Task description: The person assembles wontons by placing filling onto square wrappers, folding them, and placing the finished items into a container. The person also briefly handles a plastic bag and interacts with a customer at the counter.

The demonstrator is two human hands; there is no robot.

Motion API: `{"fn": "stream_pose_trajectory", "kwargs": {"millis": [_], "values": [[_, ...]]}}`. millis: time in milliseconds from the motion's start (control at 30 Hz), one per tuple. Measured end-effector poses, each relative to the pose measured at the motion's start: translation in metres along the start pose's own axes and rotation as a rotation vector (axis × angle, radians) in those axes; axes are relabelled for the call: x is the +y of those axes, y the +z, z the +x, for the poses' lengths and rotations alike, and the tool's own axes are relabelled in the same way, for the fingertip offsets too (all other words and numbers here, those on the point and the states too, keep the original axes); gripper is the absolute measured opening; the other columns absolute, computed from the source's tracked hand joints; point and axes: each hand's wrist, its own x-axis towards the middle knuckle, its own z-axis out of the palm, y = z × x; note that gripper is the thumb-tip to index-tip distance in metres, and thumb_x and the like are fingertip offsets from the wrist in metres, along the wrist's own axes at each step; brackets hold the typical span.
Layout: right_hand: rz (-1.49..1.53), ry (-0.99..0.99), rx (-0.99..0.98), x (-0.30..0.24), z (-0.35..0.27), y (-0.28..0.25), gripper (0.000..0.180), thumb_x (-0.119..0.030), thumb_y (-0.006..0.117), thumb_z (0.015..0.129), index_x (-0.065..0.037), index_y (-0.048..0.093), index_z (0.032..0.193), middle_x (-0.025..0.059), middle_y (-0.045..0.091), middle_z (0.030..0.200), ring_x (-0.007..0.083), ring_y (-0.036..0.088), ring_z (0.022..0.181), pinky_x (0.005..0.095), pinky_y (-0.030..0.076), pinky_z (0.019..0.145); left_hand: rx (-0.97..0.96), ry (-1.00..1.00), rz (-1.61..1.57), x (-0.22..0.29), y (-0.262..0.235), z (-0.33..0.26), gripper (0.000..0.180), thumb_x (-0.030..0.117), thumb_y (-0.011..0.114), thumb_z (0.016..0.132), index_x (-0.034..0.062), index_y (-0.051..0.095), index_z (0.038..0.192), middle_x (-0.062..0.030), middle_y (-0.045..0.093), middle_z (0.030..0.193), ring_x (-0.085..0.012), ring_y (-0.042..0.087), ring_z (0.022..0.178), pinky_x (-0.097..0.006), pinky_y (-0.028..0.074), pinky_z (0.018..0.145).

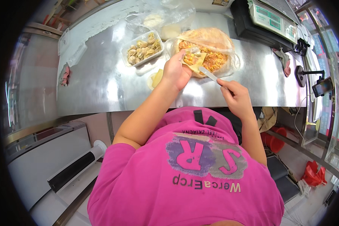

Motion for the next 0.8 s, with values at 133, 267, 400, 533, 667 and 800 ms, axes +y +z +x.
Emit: {"fn": "stream_pose_trajectory", "kwargs": {"millis": [133,267,400,533,667,800], "values": [[0.373,0.293,-0.002,-0.009,-0.003,-0.002,0.026,-0.012,0.047,0.089,-0.001,0.056,0.110,-0.0028,0.049,0.067,0.0039,0.043,0.058,0.0187,0.035,0.050,-0.108,0.042,0.131,-0.006,0.009,-0.010,0.039,0.016,0.032,0.092,-0.0059,0.034,0.125,-0.0152,0.038,0.131,-0.0278,0.036,0.123,-0.040,0.028,0.104],[0.506,0.344,-0.002,-0.002,-0.003,0.010,0.028,-0.013,0.046,0.089,-0.001,0.054,0.113,-0.0023,0.051,0.068,0.0040,0.043,0.056,0.0185,0.035,0.048,-0.555,0.500,0.969,-0.030,-0.010,0.000,0.037,0.015,0.038,0.091,0.0003,0.043,0.125,-0.0138,0.041,0.131,-0.0277,0.028,0.128,-0.038,0.022,0.106],[0.795,0.346,-0.118,0.002,-0.006,0.018,0.029,-0.013,0.046,0.088,-0.002,0.053,0.114,-0.0018,0.050,0.066,0.0057,0.044,0.058,0.0210,0.038,0.052,-0.457,0.715,1.425,-0.010,-0.004,-0.008,0.020,0.015,0.049,0.088,0.0060,0.062,0.101,-0.0095,0.052,0.120,-0.0275,0.027,0.129,-0.040,0.016,0.106],[0.913,0.350,-0.175,-0.018,-0.004,0.002,0.028,-0.014,0.043,0.090,-0.002,0.051,0.114,-0.0015,0.049,0.067,0.0047,0.042,0.056,0.0200,0.033,0.049,-0.522,0.665,1.492,-0.005,0.010,0.009,0.015,0.007,0.064,0.079,0.0030,0.052,0.071,-0.0024,0.051,0.071,-0.0111,0.048,0.064,-0.023,0.039,0.059],[0.976,0.381,-0.156,-0.018,-0.009,0.000,0.028,-0.015,0.042,0.091,-0.003,0.052,0.114,-0.0023,0.049,0.066,0.0033,0.040,0.055,0.0186,0.032,0.048,-0.259,0.341,0.992,-0.022,0.018,-0.003,0.014,0.007,0.063,0.080,0.0074,0.050,0.080,0.0017,0.048,0.068,-0.0051,0.045,0.057,-0.018,0.035,0.050],[0.979,0.334,-0.191,-0.020,-0.008,0.003,0.027,-0.015,0.041,0.091,-0.003,0.053,0.114,-0.0026,0.048,0.066,0.0031,0.039,0.054,0.0184,0.032,0.048,-0.241,0.200,0.740,-0.021,0.017,-0.014,0.017,0.004,0.060,0.081,0.0108,0.045,0.087,0.0023,0.049,0.068,-0.0049,0.046,0.051,-0.019,0.037,0.042]]}}
